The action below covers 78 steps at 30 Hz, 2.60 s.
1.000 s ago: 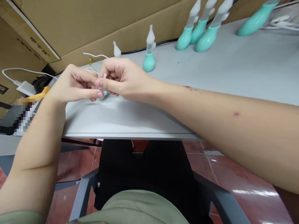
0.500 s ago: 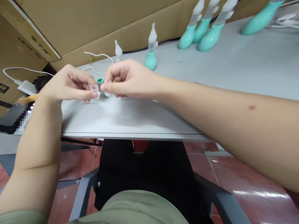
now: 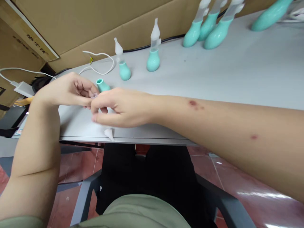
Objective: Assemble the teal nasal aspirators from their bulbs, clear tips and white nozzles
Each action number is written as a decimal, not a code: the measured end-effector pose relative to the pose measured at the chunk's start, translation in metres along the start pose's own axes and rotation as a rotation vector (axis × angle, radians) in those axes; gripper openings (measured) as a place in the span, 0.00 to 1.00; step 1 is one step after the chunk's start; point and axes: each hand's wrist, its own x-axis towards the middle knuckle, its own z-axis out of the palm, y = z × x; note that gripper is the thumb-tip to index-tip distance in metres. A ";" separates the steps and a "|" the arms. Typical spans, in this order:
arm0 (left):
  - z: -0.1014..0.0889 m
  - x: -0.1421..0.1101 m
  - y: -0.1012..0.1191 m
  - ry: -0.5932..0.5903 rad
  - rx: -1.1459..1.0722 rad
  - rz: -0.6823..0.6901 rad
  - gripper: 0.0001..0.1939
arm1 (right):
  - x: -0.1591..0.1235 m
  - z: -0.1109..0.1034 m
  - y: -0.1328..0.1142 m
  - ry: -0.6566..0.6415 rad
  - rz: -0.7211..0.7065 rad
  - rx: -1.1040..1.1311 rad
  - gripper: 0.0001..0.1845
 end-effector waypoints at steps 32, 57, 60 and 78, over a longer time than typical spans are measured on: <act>0.005 0.005 -0.003 0.122 -0.176 0.059 0.20 | -0.001 0.002 0.002 0.084 0.123 0.038 0.04; 0.031 0.020 0.005 0.252 -0.361 0.046 0.37 | 0.013 -0.010 -0.004 0.527 0.464 0.131 0.15; 0.033 0.020 0.008 0.255 -0.392 0.055 0.35 | 0.011 -0.014 -0.007 0.472 0.474 0.199 0.14; 0.027 0.016 0.005 0.161 -0.382 0.076 0.32 | 0.006 -0.021 0.009 0.260 0.320 0.414 0.14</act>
